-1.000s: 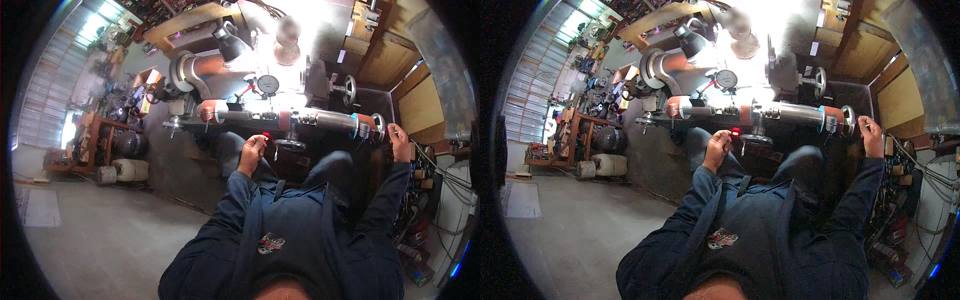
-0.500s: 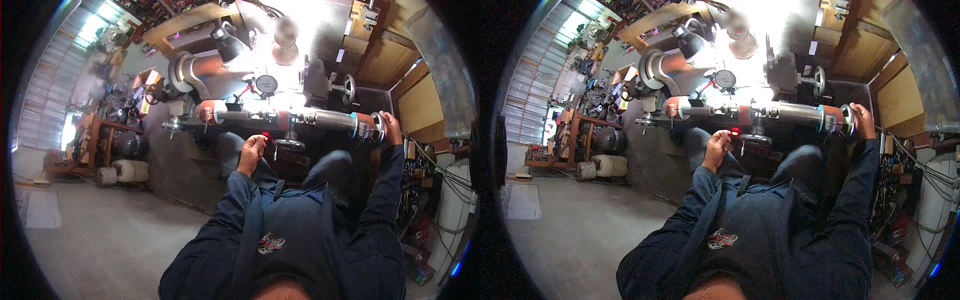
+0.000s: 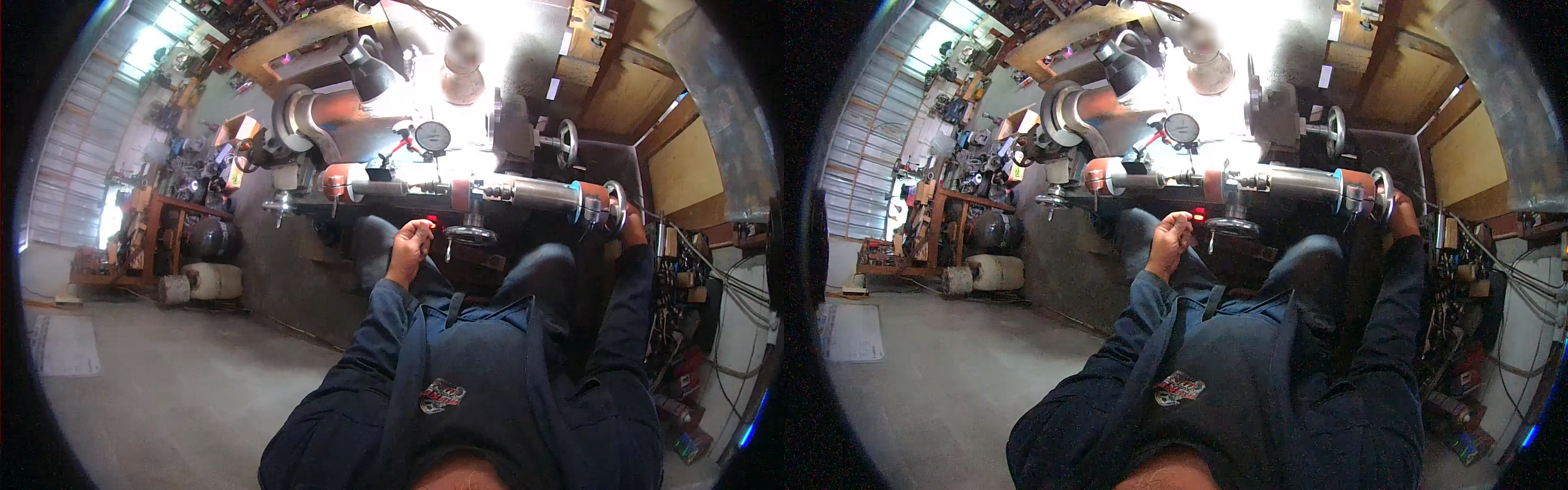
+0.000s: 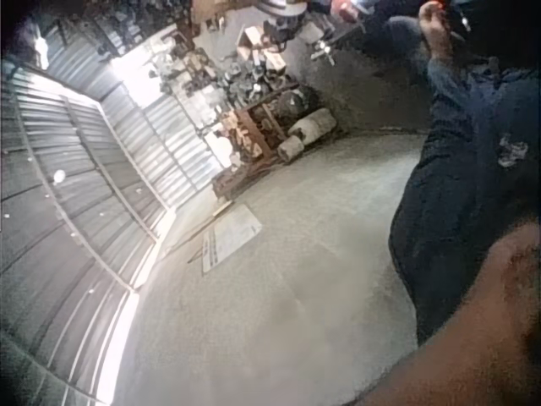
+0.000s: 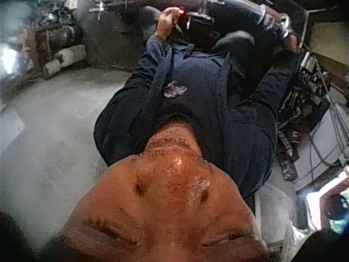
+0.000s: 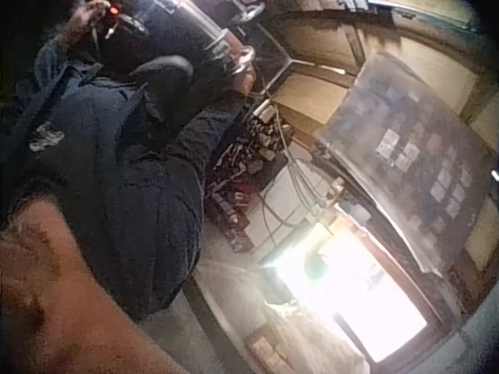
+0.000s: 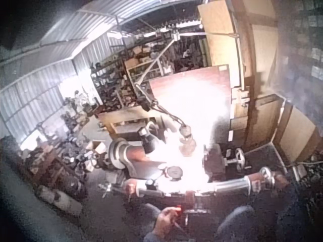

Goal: Measuring and machining motorcycle engine components using a lathe and a dial indicator.

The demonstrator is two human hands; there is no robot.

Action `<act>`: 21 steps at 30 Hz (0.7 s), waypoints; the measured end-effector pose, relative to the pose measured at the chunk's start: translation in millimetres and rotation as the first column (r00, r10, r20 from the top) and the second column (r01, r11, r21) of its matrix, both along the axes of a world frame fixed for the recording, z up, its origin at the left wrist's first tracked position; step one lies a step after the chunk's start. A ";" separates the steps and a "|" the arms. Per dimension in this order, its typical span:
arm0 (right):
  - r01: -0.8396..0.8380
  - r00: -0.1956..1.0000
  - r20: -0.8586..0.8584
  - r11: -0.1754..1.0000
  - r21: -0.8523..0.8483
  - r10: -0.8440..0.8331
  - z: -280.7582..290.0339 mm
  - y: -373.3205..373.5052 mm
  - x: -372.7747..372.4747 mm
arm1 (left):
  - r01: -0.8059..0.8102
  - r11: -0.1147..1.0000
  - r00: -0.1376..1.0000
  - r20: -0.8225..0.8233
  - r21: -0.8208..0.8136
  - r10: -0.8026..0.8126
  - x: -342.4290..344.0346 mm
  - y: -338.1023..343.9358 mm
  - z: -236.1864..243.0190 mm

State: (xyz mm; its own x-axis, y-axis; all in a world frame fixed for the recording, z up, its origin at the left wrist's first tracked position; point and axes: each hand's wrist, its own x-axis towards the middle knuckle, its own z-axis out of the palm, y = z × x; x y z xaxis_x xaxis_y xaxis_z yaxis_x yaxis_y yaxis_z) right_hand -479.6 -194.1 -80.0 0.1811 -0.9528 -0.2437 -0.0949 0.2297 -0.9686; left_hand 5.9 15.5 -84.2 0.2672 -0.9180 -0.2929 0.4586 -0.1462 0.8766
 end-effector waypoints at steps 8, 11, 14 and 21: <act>-0.088 0.995 0.056 0.995 0.051 0.085 36.2 6.7 23.8 | 0.011 1.000 0.999 0.042 -0.012 -0.010 2.6 2.2 -1.8; -0.112 0.987 0.105 0.991 -0.080 0.120 -4.6 -15.9 -11.8 | 0.031 1.000 0.999 0.042 0.004 -0.031 -2.2 -2.3 -1.0; -0.115 0.971 -0.226 0.976 -0.183 0.072 10.7 -22.9 -2.3 | 0.024 1.000 1.000 0.020 0.008 -0.024 0.4 -0.6 0.3; -0.051 0.978 -0.207 0.983 -0.177 0.013 31.8 -24.5 10.4 | 0.014 1.000 0.999 0.035 0.000 -0.014 0.5 -1.0 -5.7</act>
